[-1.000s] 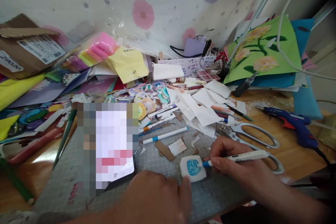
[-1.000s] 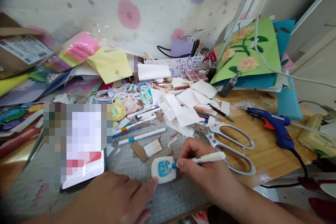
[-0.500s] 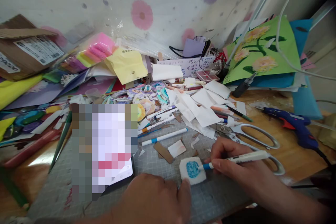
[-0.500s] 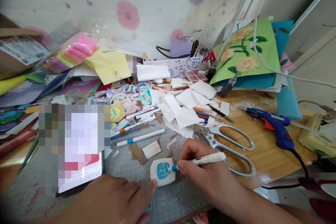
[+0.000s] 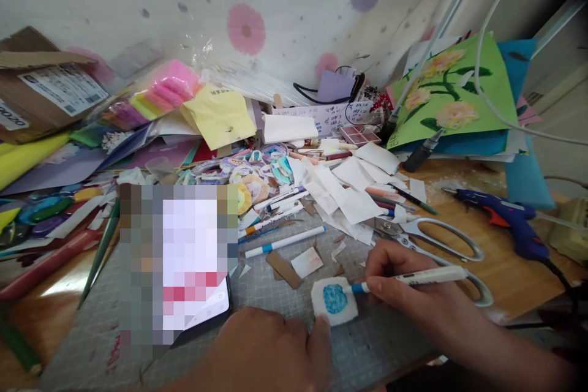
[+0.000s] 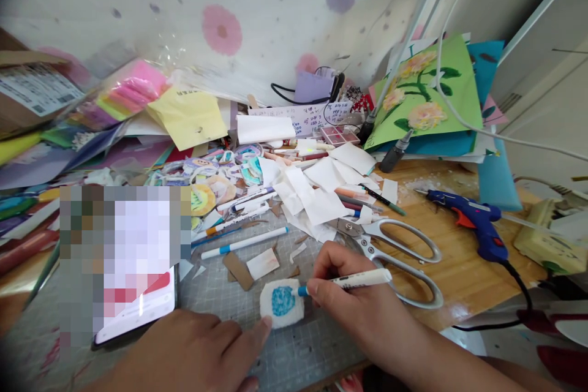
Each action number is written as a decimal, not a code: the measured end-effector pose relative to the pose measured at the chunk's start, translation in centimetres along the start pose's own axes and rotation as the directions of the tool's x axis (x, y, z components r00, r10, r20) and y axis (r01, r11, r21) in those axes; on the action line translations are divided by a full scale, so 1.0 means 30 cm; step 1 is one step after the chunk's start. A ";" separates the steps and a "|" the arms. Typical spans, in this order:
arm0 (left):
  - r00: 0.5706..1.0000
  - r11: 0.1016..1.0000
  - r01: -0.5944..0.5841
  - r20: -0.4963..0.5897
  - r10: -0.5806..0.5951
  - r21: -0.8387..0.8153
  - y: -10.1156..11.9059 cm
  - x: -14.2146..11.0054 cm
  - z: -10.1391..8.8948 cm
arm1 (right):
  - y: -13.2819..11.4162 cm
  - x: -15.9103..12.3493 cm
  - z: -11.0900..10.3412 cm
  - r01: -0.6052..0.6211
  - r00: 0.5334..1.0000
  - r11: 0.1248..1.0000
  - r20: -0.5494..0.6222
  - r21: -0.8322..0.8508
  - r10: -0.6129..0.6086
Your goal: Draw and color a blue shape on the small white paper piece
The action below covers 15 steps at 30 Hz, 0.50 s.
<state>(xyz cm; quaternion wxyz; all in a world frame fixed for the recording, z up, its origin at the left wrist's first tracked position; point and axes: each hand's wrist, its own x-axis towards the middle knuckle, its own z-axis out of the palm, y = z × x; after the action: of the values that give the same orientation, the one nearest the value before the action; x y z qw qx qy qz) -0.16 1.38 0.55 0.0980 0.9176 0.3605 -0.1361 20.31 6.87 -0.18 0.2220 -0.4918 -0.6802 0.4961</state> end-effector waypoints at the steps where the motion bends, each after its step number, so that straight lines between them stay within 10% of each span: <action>1: 1.000 1.000 -0.006 0.001 0.006 -0.005 0.000 0.000 -0.002 | -0.003 0.000 0.000 0.001 1.000 1.000 0.008 0.002 -0.001; 15: 0.999 1.000 0.000 0.038 0.001 -0.028 0.004 0.006 -0.023 | 0.006 0.004 0.017 0.009 1.000 1.000 -0.027 0.013 -0.008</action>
<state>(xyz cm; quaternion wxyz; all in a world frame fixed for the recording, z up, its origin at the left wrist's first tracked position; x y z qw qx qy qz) 0.19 1.60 1.16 0.1177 0.9135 0.3600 -0.1485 19.94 6.75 -0.59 0.2366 -0.4942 -0.6759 0.4929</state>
